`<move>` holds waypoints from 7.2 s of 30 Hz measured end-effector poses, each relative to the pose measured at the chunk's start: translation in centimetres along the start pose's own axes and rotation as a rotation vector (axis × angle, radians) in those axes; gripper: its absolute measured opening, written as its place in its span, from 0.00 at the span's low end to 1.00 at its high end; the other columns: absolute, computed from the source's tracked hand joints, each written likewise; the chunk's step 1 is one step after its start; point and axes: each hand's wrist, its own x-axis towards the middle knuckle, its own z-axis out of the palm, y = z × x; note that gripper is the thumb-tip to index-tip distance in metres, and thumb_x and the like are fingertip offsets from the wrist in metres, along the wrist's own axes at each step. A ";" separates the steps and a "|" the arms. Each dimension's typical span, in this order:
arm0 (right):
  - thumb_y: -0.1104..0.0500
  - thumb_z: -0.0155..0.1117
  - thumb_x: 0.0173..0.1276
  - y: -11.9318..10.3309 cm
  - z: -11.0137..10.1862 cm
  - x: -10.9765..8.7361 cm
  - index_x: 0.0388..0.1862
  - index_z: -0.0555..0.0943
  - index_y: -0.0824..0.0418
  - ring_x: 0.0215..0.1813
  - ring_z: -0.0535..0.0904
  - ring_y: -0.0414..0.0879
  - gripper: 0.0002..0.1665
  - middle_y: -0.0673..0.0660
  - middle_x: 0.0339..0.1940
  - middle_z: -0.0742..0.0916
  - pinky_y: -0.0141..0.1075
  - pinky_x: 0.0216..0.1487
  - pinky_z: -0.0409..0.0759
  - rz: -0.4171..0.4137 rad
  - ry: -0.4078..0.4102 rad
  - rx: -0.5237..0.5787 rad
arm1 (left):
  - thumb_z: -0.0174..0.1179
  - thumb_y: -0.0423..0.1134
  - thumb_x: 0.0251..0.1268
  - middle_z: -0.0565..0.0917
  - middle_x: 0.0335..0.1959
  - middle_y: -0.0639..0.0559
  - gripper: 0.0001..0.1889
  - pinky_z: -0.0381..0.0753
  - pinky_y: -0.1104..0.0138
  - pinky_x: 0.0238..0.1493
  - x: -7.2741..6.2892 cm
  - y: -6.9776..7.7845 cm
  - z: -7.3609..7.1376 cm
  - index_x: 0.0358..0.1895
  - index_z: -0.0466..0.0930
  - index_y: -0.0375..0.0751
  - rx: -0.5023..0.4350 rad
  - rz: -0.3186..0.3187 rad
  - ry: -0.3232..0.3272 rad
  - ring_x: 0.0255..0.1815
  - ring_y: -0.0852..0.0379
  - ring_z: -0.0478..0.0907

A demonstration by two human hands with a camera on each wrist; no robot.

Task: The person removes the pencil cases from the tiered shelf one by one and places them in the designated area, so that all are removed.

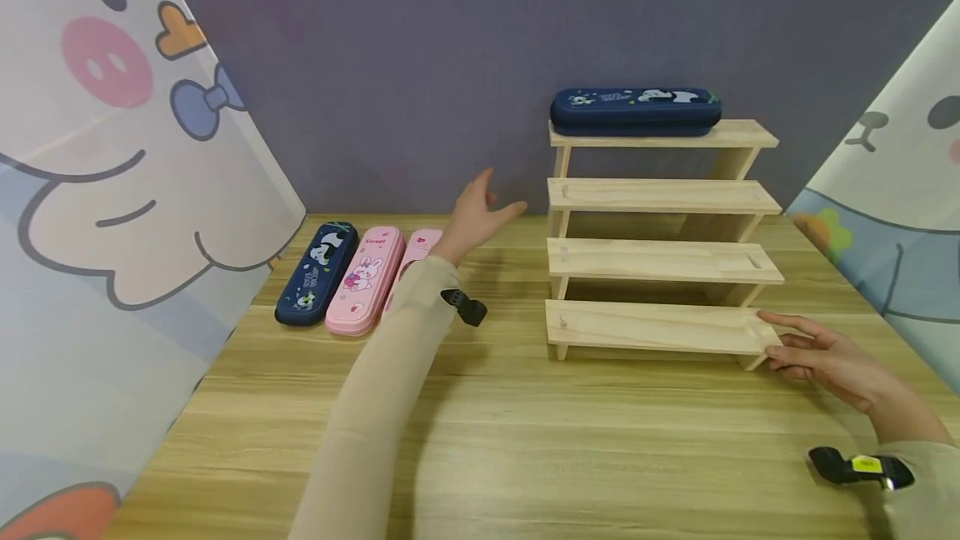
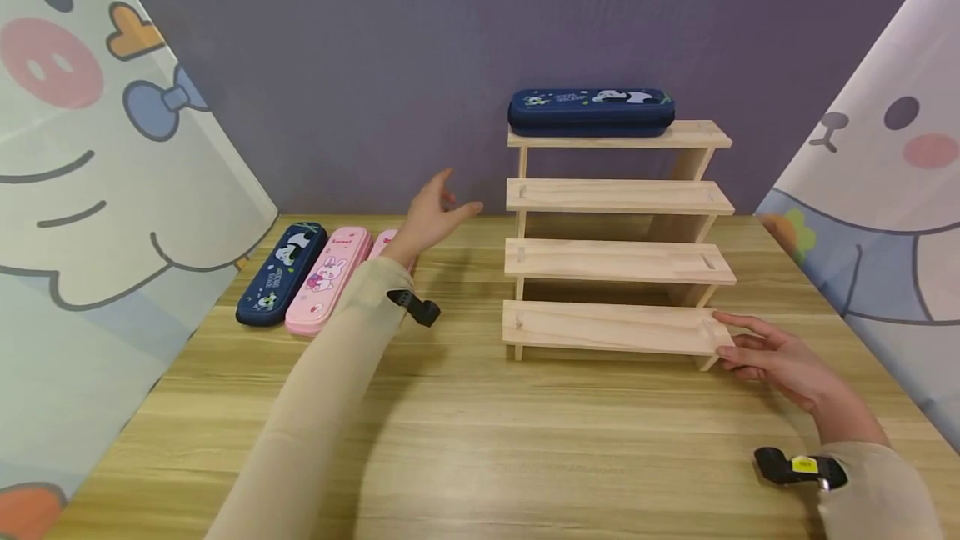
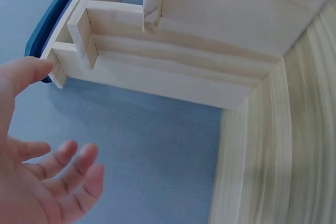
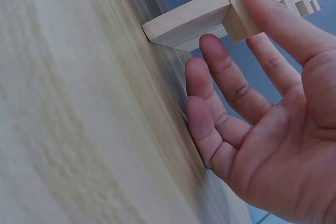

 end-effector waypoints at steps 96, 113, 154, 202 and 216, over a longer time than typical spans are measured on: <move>0.76 0.43 0.77 0.1 -0.1 0.3 0.72 0.71 0.37 0.47 0.83 0.42 0.39 0.47 0.50 0.85 0.32 0.44 0.82 -0.001 -0.008 0.035 | 0.74 0.57 0.52 0.60 0.75 0.55 0.55 0.63 0.68 0.69 8.7 9.4 2.8 0.80 0.50 0.52 -0.144 0.072 0.028 0.74 0.59 0.58; 0.76 0.43 0.77 0.1 -0.4 0.4 0.71 0.71 0.35 0.47 0.83 0.41 0.40 0.46 0.50 0.86 0.32 0.43 0.81 0.017 0.005 0.020 | 0.79 0.50 0.48 0.68 0.60 0.50 0.44 0.74 0.70 0.56 5.8 8.8 3.1 0.72 0.70 0.50 -0.254 0.131 0.195 0.57 0.57 0.69; 0.78 0.41 0.76 0.5 -1.0 0.1 0.72 0.72 0.39 0.48 0.83 0.41 0.40 0.49 0.50 0.86 0.32 0.45 0.81 -0.028 -0.036 0.094 | 0.82 0.32 0.41 0.68 0.49 0.45 0.37 0.83 0.65 0.45 -0.9 5.4 2.1 0.60 0.77 0.33 -0.474 0.453 0.449 0.51 0.57 0.72; 0.77 0.40 0.77 0.4 -1.2 0.1 0.72 0.71 0.37 0.48 0.83 0.41 0.40 0.48 0.51 0.85 0.31 0.46 0.81 -0.007 -0.023 0.098 | 0.84 0.33 0.32 0.68 0.47 0.37 0.37 0.77 0.63 0.52 -5.0 0.9 0.4 0.47 0.70 0.26 -0.346 0.497 0.786 0.49 0.47 0.70; 0.76 0.42 0.77 0.7 -1.3 0.0 0.72 0.71 0.36 0.47 0.83 0.41 0.40 0.48 0.49 0.86 0.31 0.45 0.81 0.003 -0.003 0.068 | 0.85 0.33 0.30 0.69 0.47 0.39 0.38 0.77 0.64 0.47 -5.7 -0.6 0.8 0.47 0.70 0.26 -0.297 0.443 0.795 0.50 0.48 0.68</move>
